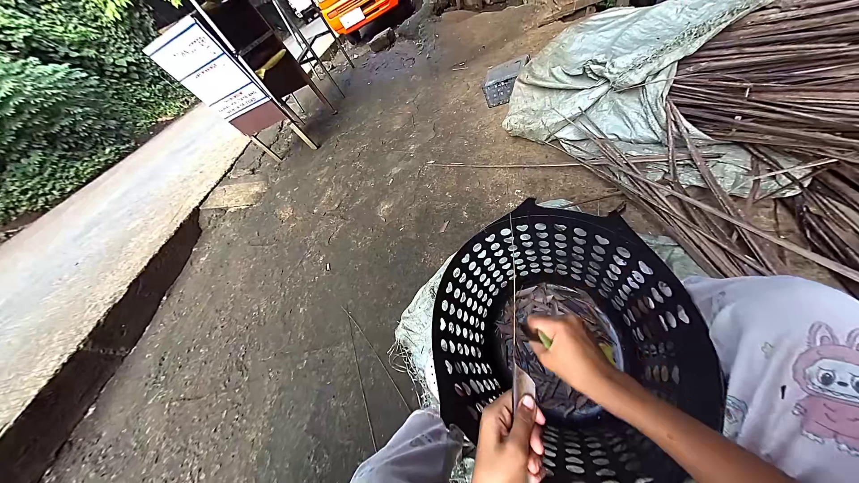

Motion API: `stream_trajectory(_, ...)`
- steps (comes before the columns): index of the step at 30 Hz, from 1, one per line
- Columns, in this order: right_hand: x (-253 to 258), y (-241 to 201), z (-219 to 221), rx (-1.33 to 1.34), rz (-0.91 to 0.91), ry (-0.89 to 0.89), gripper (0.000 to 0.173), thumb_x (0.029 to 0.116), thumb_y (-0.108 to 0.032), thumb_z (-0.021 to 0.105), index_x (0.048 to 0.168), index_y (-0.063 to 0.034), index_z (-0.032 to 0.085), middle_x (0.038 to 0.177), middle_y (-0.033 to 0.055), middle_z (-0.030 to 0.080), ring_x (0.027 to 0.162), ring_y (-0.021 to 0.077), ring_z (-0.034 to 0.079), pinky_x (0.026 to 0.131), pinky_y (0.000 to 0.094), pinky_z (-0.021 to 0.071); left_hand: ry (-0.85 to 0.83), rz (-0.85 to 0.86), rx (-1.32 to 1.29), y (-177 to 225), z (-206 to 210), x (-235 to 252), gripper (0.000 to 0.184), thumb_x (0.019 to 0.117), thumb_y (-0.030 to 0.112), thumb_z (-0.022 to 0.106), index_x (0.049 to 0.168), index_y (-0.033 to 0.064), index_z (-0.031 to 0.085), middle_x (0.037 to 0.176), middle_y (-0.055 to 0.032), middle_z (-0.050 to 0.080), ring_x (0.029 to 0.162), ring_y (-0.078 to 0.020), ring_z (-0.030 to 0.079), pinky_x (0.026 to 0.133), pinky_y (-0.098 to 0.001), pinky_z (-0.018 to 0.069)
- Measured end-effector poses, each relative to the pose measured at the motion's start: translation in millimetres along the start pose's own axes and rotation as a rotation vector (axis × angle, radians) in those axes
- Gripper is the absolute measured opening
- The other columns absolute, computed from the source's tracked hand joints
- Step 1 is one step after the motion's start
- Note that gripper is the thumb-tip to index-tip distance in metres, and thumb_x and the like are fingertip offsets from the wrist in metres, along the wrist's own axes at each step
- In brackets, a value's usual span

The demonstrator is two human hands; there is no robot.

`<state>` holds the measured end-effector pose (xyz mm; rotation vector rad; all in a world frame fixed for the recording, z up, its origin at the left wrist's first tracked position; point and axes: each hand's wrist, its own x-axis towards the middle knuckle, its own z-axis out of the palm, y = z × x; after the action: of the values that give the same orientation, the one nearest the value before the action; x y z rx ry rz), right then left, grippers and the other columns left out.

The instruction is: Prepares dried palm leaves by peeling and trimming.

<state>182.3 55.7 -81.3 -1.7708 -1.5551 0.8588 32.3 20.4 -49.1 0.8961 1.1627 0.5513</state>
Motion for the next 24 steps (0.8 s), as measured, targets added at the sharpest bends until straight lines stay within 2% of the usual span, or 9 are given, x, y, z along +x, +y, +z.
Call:
stream_trajectory(3, -5, -4, 10, -0.016, 0.017, -0.105, 0.011, 0.0880, 0.004, 0.063, 0.087, 0.0140, 0.068, 0.080, 0.0315, 0.067, 0.081, 0.0502, 0.067, 0.072, 0.0613, 0.0484, -0.073, 0.005, -0.101, -1, -1, -1, 0.036, 0.1026, -0.005, 0.028, 0.083, 0.0125, 0.053, 0.052, 0.0171, 0.048, 0.042, 0.0116, 0.044, 0.044, -0.0059, 0.0374)
stream_trajectory(7, 25, 5, -6, 0.051, 0.251, -0.043, 0.018, 0.0934, 0.003, 0.057, 0.100, 0.0178, 0.066, 0.092, 0.0342, 0.066, 0.093, 0.0474, 0.064, 0.084, 0.0592, 0.0461, -0.103, -0.012, -0.161, -4, -3, -6, 0.037, 0.1022, -0.005, 0.027, 0.083, 0.0126, 0.054, 0.052, 0.0170, 0.048, 0.042, 0.0116, 0.043, 0.044, -0.0055, 0.0371)
stream_trajectory(9, 31, 11, -11, 0.222, 0.280, 0.048, 0.011, 0.0935, 0.005, 0.056, 0.088, 0.0150, 0.058, 0.077, 0.0191, 0.053, 0.074, 0.0258, 0.050, 0.071, 0.0408, 0.0403, -0.084, -0.010, -0.162, -4, -4, -4, 0.038, 0.1029, -0.005, 0.027, 0.083, 0.0125, 0.054, 0.051, 0.0165, 0.048, 0.041, 0.0112, 0.044, 0.043, -0.0056, 0.0377)
stream_trajectory(11, 25, 8, -15, 0.544, 0.303, -0.013, 0.014, 0.1034, -0.003, 0.051, 0.090, 0.0002, 0.047, 0.069, -0.0026, 0.037, 0.055, 0.0026, 0.036, 0.054, 0.0187, 0.0341, -0.069, -0.005, -0.150, -6, -6, -2, 0.038, 0.1036, -0.004, 0.027, 0.083, 0.0124, 0.054, 0.051, 0.0160, 0.049, 0.042, 0.0105, 0.045, 0.044, -0.0062, 0.0387)
stream_trajectory(14, 12, -5, -22, 0.844, 0.359, -0.382, 0.010, 0.1090, -0.011, 0.042, 0.105, -0.0048, 0.049, 0.063, -0.0101, 0.034, 0.047, -0.0026, 0.032, 0.047, 0.0135, 0.0305, -0.109, -0.031, -0.126, -6, -6, 2, 0.036, 0.1041, -0.002, 0.027, 0.085, 0.0122, 0.054, 0.055, 0.0156, 0.052, 0.044, 0.0098, 0.048, 0.046, -0.0066, 0.0416)
stream_trajectory(16, 10, -9, -19, 0.832, 0.421, -0.488, 0.017, 0.1090, -0.009, 0.043, 0.096, -0.0049, 0.053, 0.059, -0.0102, 0.034, 0.045, -0.0018, 0.031, 0.046, 0.0142, 0.0296, -0.167, -0.058, -0.122, -8, -5, 3, 0.033, 0.1036, -0.001, 0.027, 0.089, 0.0120, 0.053, 0.058, 0.0154, 0.054, 0.048, 0.0093, 0.051, 0.050, -0.0071, 0.0440)
stream_trajectory(19, 16, -8, -20, 0.802, 0.398, -0.279, 0.019, 0.1094, -0.008, 0.041, 0.093, -0.0049, 0.049, 0.063, -0.0091, 0.035, 0.047, -0.0019, 0.032, 0.047, 0.0141, 0.0304, -0.227, -0.095, -0.099, -7, -7, 2, 0.031, 0.1044, 0.000, 0.025, 0.096, 0.0100, 0.053, 0.061, 0.0152, 0.056, 0.051, 0.0079, 0.055, 0.053, -0.0085, 0.0484)
stream_trajectory(21, 19, 9, -26, 0.596, 0.251, -0.039, 0.021, 0.1085, -0.010, 0.044, 0.097, 0.0028, 0.055, 0.070, -0.0044, 0.040, 0.054, -0.0004, 0.036, 0.053, 0.0164, 0.0333, -0.233, -0.096, -0.102, -8, -9, 1, 0.033, 0.1041, 0.000, 0.025, 0.093, 0.0106, 0.054, 0.060, 0.0153, 0.056, 0.051, 0.0079, 0.055, 0.053, -0.0084, 0.0476)
stream_trajectory(24, -5, 39, -21, 0.199, -0.058, 0.231, 0.030, 0.1003, -0.014, 0.055, 0.084, 0.0113, 0.059, 0.063, 0.0098, 0.048, 0.057, 0.0152, 0.044, 0.056, 0.0334, 0.0378, -0.163, -0.077, -0.144, -8, -12, -2, 0.035, 0.1041, -0.001, 0.025, 0.090, 0.0119, 0.053, 0.057, 0.0154, 0.053, 0.047, 0.0093, 0.050, 0.049, -0.0071, 0.0434)
